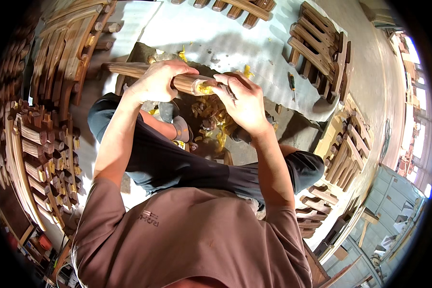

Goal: The person sands various wooden chair parts using a small sanding block, handling the pieces one at a time and rotating them to reach different surfaces.

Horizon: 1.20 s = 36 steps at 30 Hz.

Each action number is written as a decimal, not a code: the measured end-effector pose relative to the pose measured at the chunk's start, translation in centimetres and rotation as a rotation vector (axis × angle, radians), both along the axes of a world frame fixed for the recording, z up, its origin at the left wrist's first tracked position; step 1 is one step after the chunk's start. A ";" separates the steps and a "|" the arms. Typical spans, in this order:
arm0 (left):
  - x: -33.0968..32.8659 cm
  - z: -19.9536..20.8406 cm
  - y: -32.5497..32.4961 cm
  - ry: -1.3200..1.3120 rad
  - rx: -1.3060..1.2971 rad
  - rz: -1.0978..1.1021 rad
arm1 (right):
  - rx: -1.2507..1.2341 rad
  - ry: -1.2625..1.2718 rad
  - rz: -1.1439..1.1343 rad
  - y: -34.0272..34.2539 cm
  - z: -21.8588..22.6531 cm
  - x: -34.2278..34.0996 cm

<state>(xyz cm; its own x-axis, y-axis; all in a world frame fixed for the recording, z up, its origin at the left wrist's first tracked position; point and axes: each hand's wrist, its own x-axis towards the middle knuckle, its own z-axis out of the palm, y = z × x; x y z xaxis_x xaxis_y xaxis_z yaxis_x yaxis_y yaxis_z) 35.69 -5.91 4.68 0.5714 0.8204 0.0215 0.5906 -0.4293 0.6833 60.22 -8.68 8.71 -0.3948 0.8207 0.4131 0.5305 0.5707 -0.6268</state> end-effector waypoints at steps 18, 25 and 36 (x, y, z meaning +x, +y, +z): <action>2.3 -1.7 -1.1 0.121 0.150 0.138 | -0.464 -0.896 -0.269 1.2 2.3 6.6; 3.8 -4.1 -0.7 0.080 0.374 0.261 | -0.365 -0.878 -0.068 -1.7 6.1 2.1; 4.6 -4.7 -1.0 0.039 0.409 0.290 | -0.117 -1.062 -0.055 -1.1 4.0 -0.6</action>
<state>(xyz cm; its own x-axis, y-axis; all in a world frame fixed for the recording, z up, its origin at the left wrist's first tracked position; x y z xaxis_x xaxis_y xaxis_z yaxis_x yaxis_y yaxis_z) 40.26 -6.87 0.00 0.3278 0.8745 0.3576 0.7472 -0.4716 0.4683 59.58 -9.79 12.72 -0.4672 0.8606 -0.2026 0.8599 0.4956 0.1221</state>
